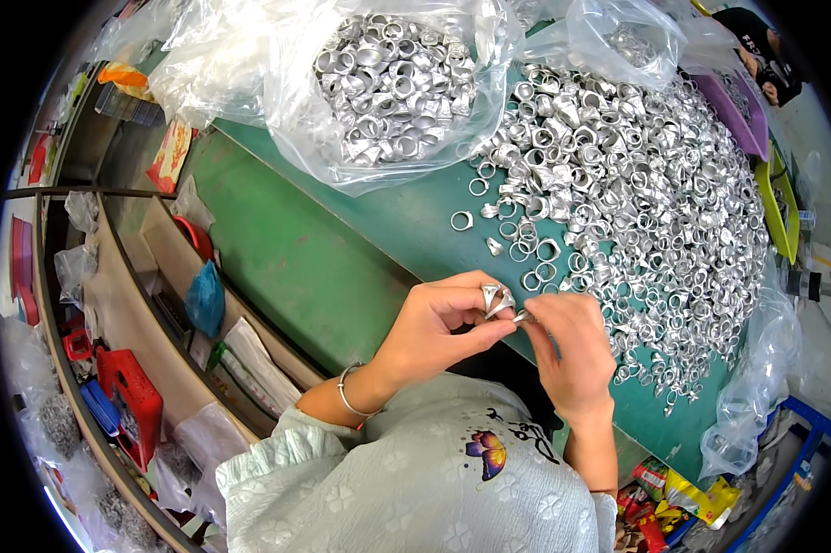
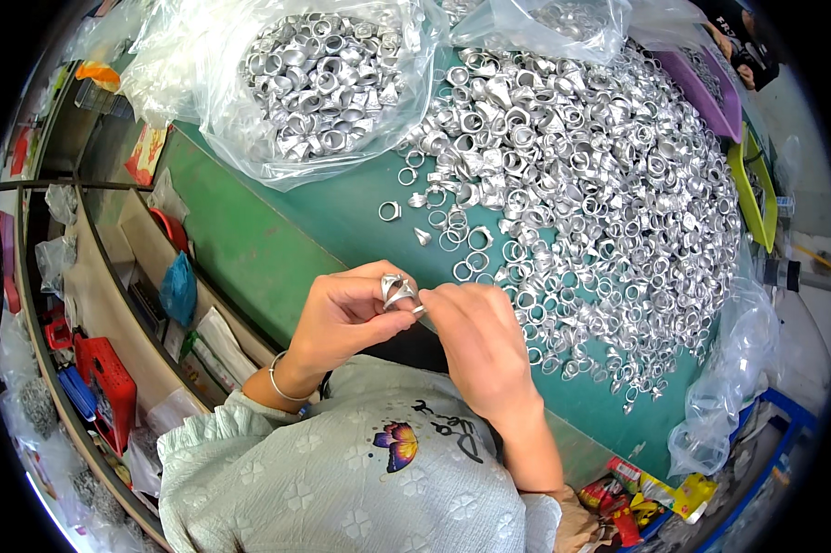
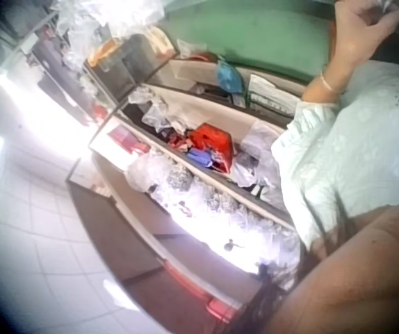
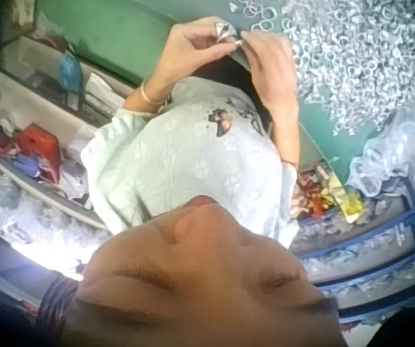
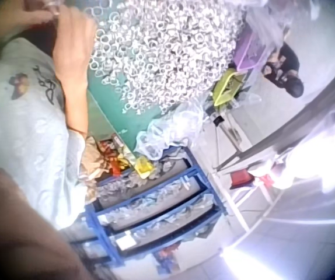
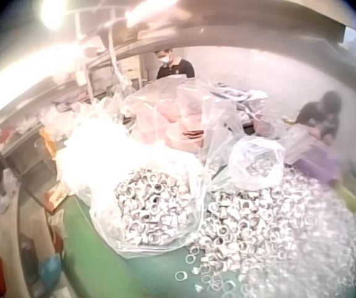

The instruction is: The person sorts through a large pile of silver metal rings by hand on a green table, selects individual pieces, and places them into clear plastic bags which are then stored on a shelf.

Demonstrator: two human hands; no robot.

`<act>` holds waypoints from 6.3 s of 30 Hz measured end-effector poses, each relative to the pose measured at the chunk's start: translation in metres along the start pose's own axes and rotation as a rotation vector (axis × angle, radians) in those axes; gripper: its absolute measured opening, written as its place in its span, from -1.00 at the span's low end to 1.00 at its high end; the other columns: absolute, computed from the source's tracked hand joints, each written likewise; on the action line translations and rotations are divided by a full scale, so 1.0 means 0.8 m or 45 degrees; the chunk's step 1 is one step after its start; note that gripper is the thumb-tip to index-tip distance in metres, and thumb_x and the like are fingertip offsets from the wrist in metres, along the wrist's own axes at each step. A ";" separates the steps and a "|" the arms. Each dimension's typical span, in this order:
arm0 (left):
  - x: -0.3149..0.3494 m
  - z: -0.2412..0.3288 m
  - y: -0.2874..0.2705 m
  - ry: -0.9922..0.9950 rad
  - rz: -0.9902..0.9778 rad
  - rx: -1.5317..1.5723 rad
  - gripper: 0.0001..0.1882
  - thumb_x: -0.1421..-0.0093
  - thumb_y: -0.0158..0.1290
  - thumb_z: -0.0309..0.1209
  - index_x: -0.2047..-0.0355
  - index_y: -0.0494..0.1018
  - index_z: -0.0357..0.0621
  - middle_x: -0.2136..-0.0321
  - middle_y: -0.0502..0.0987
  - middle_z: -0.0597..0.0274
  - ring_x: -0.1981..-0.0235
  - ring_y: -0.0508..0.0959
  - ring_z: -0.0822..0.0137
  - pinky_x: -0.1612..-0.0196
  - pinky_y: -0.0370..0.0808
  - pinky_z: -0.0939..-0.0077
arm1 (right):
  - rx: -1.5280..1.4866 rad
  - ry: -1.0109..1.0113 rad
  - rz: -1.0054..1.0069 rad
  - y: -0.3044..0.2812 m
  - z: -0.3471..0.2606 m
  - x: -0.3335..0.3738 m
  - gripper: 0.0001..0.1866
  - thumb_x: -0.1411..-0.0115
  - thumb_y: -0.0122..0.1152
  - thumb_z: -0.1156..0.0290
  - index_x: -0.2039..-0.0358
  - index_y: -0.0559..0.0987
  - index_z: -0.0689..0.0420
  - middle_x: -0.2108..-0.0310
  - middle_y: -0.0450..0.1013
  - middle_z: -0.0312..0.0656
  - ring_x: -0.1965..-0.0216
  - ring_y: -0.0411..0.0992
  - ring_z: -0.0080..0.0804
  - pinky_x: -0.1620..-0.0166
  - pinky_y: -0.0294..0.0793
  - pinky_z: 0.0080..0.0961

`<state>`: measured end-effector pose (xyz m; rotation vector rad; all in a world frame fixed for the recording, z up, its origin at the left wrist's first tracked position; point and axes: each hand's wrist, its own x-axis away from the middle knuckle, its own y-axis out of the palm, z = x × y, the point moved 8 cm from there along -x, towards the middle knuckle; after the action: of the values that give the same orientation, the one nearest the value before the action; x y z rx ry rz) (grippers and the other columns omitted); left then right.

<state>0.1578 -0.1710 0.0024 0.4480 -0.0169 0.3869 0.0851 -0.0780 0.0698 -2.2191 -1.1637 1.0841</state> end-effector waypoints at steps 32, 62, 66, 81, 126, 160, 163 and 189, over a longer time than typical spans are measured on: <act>-0.044 -0.010 -0.062 0.539 0.576 -1.350 -0.85 0.09 0.15 -0.66 0.43 0.52 -0.32 0.42 0.45 0.16 0.50 0.45 0.37 0.46 0.38 0.54 | -0.087 0.911 0.275 -0.028 0.105 0.098 -0.80 0.05 0.20 0.67 0.35 0.52 0.25 0.39 0.45 -0.20 0.45 0.35 -0.55 0.35 0.34 -0.63; -0.017 -0.064 0.182 0.553 -0.449 -1.349 -0.79 0.08 0.13 -0.59 0.36 0.46 -0.20 0.24 0.42 0.14 0.24 0.43 0.10 0.20 0.32 0.32 | -1.490 1.410 1.004 -0.067 0.102 0.299 -0.79 -0.24 -0.04 0.41 0.28 0.49 0.29 0.66 0.29 -0.30 0.67 0.20 -0.58 0.57 0.18 -0.66; -0.028 -0.083 0.217 0.567 -0.494 -1.437 -0.76 0.09 0.13 -0.63 0.35 0.47 -0.19 0.24 0.42 0.17 0.21 0.42 0.14 0.15 0.31 0.35 | -1.019 1.470 0.979 -0.113 0.112 0.372 -0.82 -0.21 0.04 0.41 0.32 0.54 0.26 0.84 0.16 -0.42 0.78 0.11 -0.64 0.67 0.12 -0.70; -0.055 -0.161 0.311 0.626 -0.644 -1.802 -0.81 0.10 0.16 -0.49 0.41 0.46 -0.13 0.38 0.35 0.26 0.30 0.34 0.22 0.28 0.16 0.32 | 0.616 1.202 0.563 -0.173 0.131 0.317 -0.76 0.00 0.25 0.39 0.29 0.50 0.11 0.32 0.35 -0.25 0.58 0.42 -0.15 0.54 0.36 -0.28; -0.035 -0.120 0.295 0.306 -0.539 -0.615 -0.76 0.08 0.11 -0.75 0.34 0.46 -0.37 0.42 0.53 0.08 0.38 0.51 0.30 0.26 0.42 0.51 | -1.097 1.052 1.034 -0.158 0.123 0.322 -0.91 -0.09 0.10 0.67 0.35 0.52 0.32 0.31 0.40 -0.20 0.40 0.31 -0.65 0.36 0.24 -0.74; -0.074 -0.146 0.365 0.574 -0.785 -1.692 -0.76 0.01 0.03 -0.63 0.28 0.45 -0.20 0.33 0.39 0.17 0.27 0.38 0.17 0.21 0.26 0.36 | 0.709 0.998 1.193 -0.319 0.169 0.400 -0.92 -0.02 0.23 0.52 0.42 0.56 0.18 0.52 0.39 -0.21 0.56 0.37 -0.45 0.50 0.32 -0.54; -0.077 -0.145 0.378 0.502 -0.808 -1.470 -0.78 0.02 0.05 -0.65 0.31 0.46 -0.23 0.36 0.42 0.16 0.30 0.42 0.18 0.22 0.32 0.39 | -0.599 1.253 1.580 -0.283 0.197 0.447 -0.90 -0.14 0.13 0.48 0.37 0.51 0.25 0.52 0.41 -0.30 0.68 0.18 -0.72 0.64 0.08 -0.74; -0.032 -0.167 0.460 0.562 -0.992 -1.039 -0.70 0.12 0.19 -0.62 0.30 0.51 -0.14 0.40 0.48 0.26 0.43 0.46 0.33 0.35 0.36 0.53 | -1.708 1.074 1.375 -0.205 0.152 0.403 -0.71 -0.29 -0.10 0.20 0.25 0.34 0.20 0.49 0.35 -0.29 0.77 0.10 -0.72 0.71 -0.02 -0.79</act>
<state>-0.0105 0.1816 0.0336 -0.4524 0.4067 -0.3077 0.0188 0.2810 -0.0431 -3.7940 -0.0925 -0.8706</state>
